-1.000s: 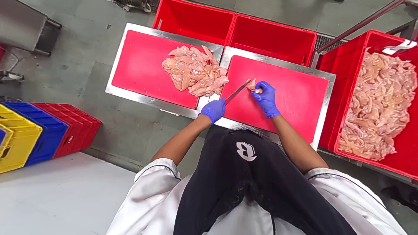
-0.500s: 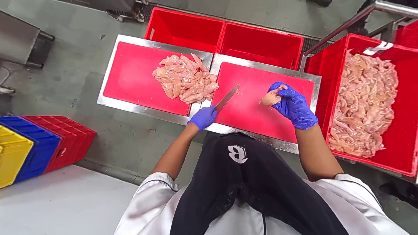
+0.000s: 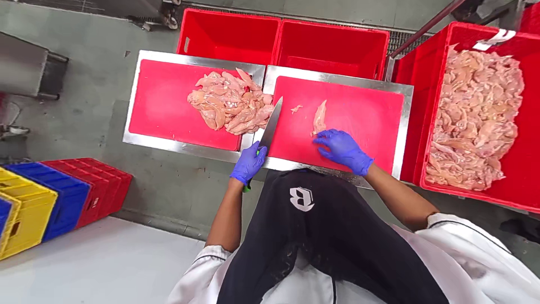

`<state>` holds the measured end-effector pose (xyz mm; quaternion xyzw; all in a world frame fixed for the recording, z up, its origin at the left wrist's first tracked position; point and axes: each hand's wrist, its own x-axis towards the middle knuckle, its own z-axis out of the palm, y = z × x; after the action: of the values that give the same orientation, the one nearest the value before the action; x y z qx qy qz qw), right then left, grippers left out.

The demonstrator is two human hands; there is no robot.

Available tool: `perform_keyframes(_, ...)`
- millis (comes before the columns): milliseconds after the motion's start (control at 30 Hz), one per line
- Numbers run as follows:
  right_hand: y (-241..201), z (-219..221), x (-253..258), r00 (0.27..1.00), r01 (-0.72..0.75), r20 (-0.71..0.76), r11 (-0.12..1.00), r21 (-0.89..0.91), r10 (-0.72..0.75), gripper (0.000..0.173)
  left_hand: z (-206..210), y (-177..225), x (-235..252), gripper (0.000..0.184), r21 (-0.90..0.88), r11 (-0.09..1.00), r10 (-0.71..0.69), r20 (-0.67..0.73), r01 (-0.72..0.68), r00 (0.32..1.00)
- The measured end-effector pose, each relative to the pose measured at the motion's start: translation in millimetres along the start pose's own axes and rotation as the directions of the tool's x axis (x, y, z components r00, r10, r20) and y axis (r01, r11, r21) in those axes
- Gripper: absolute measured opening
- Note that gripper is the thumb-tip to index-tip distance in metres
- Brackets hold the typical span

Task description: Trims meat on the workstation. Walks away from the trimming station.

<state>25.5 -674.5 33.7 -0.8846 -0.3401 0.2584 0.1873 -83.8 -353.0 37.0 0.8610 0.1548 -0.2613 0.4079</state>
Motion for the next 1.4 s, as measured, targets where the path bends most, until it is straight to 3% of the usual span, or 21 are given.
perform_keyframes(100, 0.5, 18.8, -15.2, 0.978, 0.0, -0.207, 0.996, 0.092, 0.019, 0.029, 2.2, 4.2, 2.7, 0.042, 0.022, 0.999, 0.023, 0.031, -0.024, 0.999)
perform_keyframes(233, 20.2, 10.3, 11.2, 0.903, -0.011, -0.423, 0.989, 0.15, 0.074, 0.025, 12.9, 28.5, 17.6, 0.043, 0.105, 0.987, 0.109, 0.121, -0.122, 0.987)
perform_keyframes(333, 30.6, 13.0, 31.1, 0.905, -0.006, -0.422, 0.991, 0.135, 0.063, 0.023, 30.9, 53.1, 35.4, 0.043, 0.186, 0.968, 0.126, 0.223, -0.169, 0.967)
perform_keyframes(433, 29.0, 30.1, 29.9, 0.922, -0.034, -0.378, 0.991, 0.132, 0.082, 0.031, 39.3, 68.0, 45.8, 0.042, 0.285, 0.951, 0.044, 0.254, -0.118, 0.966)
perform_keyframes(533, 29.4, 49.6, 22.3, 0.875, 0.001, -0.477, 0.986, 0.165, 0.079, 0.031, 34.3, 72.8, 44.3, 0.044, 0.317, 0.947, -0.021, 0.208, -0.047, 0.978)
perform_keyframes(633, 32.6, 64.0, 21.0, 0.816, 0.053, -0.57, 0.969, 0.239, 0.097, 0.028, 30.4, 68.1, 37.5, 0.044, 0.306, 0.95, 0.012, 0.176, -0.066, 0.984)
perform_keyframes(800, 33.5, 72.4, 24.1, 0.76, 0.116, -0.637, 0.939, 0.324, 0.126, 0.024, 26.7, 52.0, 19.7, 0.042, 0.297, 0.946, 0.047, 0.267, -0.129, 0.962)
perform_keyframes(1133, 19.1, 74.5, 36.6, 0.757, 0.149, -0.643, 0.928, 0.343, 0.116, 0.028, 26.1, 38.6, 9.6, 0.042, 0.336, 0.94, -0.041, 0.303, -0.066, 0.952)
perform_keyframes(1233, 20.9, 71.3, 38.0, 0.785, 0.101, -0.611, 0.953, 0.287, 0.1, 0.027, 25.4, 41.2, 7.6, 0.043, 0.307, 0.951, -0.044, 0.236, -0.031, 0.971)
perform_keyframes(1400, 11.7, 52.6, 56.2, 0.834, -0.054, -0.516, 0.96, 0.273, 0.194, 0.017, 16.1, 22.6, 6.8, 0.044, 0.149, 0.988, 0.012, 0.076, -0.023, 0.997)
